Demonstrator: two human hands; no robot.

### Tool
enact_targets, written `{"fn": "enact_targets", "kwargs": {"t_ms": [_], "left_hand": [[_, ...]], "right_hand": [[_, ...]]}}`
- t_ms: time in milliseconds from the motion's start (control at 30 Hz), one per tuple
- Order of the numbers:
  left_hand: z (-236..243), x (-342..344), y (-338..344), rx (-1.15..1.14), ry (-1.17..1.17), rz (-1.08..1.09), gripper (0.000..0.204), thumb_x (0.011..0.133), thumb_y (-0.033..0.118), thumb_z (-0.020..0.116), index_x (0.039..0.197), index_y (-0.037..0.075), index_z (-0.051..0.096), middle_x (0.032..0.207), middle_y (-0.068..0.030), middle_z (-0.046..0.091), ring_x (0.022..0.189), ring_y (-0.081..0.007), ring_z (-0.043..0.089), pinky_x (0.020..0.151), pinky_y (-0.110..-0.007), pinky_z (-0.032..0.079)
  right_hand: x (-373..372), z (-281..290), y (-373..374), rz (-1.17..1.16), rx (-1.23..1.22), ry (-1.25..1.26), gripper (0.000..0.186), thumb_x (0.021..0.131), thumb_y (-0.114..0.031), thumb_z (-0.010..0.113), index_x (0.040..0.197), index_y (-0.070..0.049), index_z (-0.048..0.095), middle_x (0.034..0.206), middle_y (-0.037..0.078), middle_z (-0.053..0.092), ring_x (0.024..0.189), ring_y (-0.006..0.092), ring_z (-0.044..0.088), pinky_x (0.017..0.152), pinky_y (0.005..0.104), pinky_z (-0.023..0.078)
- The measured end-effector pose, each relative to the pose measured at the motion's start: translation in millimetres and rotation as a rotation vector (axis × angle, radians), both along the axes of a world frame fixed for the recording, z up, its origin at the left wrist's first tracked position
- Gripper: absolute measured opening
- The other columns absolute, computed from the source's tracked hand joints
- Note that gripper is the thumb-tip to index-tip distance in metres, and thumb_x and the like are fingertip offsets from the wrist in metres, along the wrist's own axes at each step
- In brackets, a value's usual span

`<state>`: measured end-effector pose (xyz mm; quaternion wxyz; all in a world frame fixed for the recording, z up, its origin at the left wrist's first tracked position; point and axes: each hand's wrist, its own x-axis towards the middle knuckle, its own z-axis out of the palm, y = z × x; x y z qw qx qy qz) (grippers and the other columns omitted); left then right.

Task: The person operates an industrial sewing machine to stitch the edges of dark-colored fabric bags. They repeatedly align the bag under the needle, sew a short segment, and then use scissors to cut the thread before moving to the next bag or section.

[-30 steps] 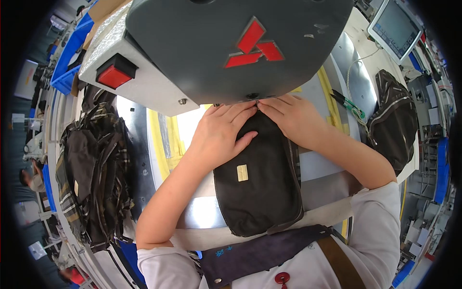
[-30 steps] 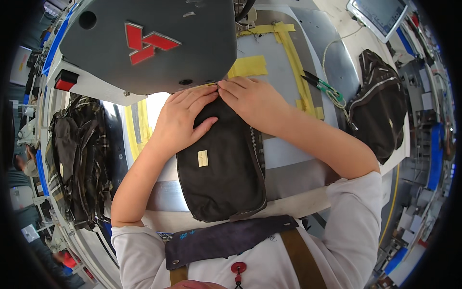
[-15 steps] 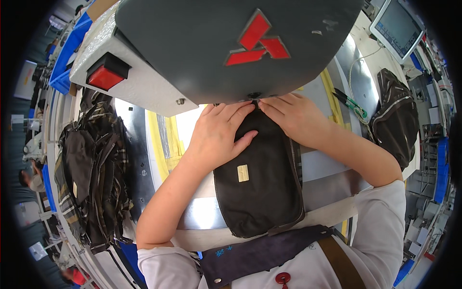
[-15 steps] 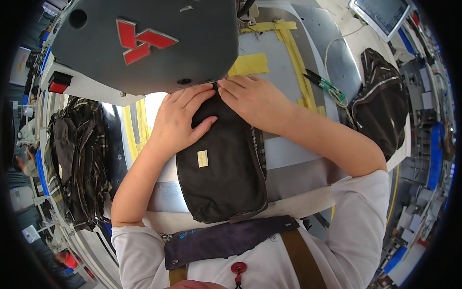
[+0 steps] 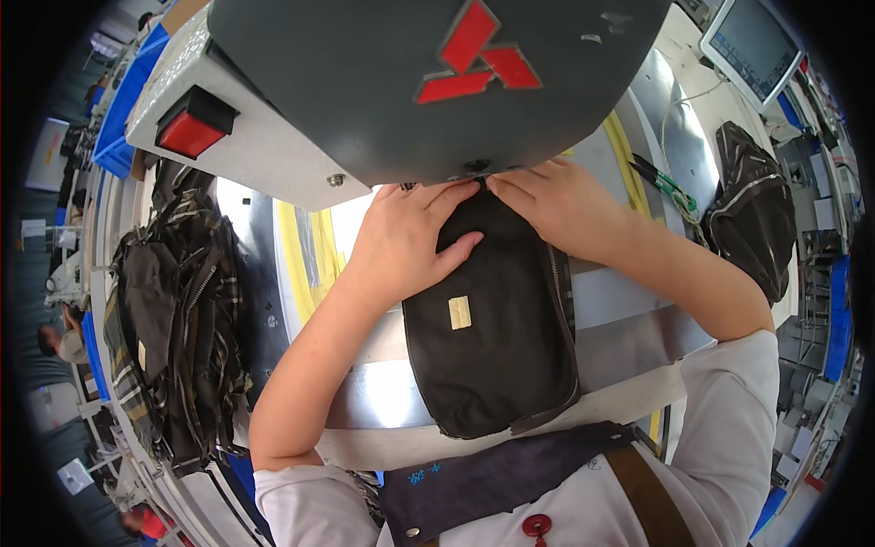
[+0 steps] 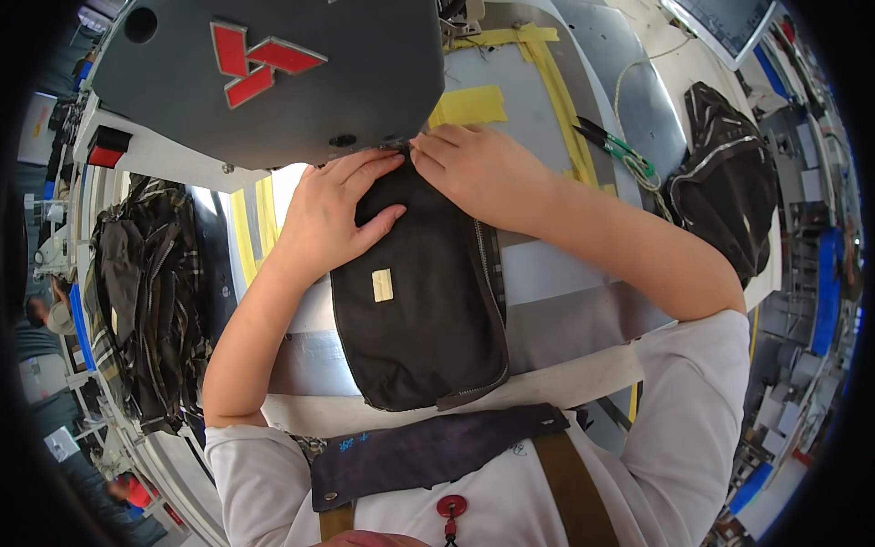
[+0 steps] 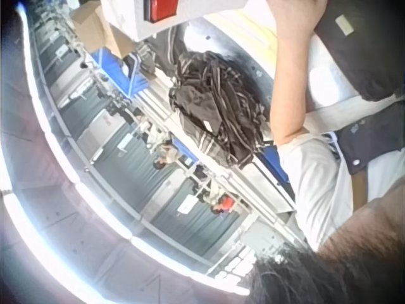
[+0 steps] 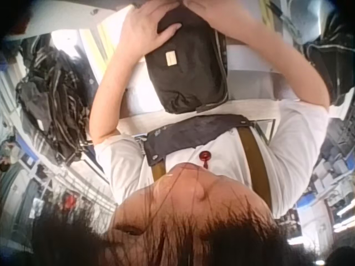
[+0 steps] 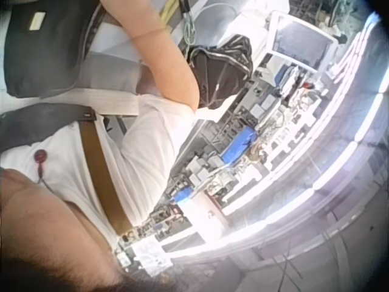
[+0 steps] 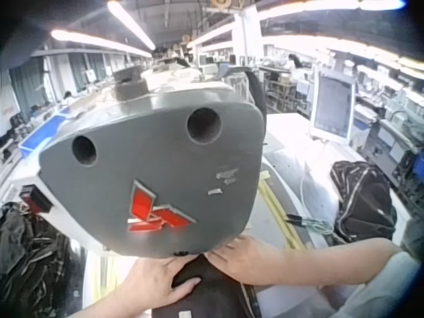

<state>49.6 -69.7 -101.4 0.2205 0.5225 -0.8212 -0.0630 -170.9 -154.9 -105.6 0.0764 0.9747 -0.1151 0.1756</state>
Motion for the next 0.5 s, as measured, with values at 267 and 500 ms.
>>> {"fn": "enact_targets", "kwargs": {"t_ms": [267,500], "left_hand": [[1,1,1,-0.011,0.019,-0.01,0.046,0.074,0.024,0.075,0.116,0.008,0.064,0.121,-0.0058,0.062,0.106,-0.0271,0.06,0.091,-0.038,0.044],[-4,7,-11,0.005,-0.005,0.028,0.042,0.075,0.026,0.075,0.113,0.008,0.067,0.107,-0.009,0.066,0.1,-0.0313,0.06,0.091,-0.039,0.046]], "right_hand": [[1,-2,1,0.01,-0.032,-0.045,0.031,0.077,-0.011,0.06,0.105,0.002,0.062,0.112,0.011,0.063,0.101,0.0219,0.062,0.081,0.0315,0.055],[6,-3,-14,-0.036,-0.011,0.019,0.028,0.077,-0.011,0.06,0.102,0.001,0.062,0.1,0.007,0.062,0.095,0.0196,0.062,0.076,0.0313,0.054]]}}
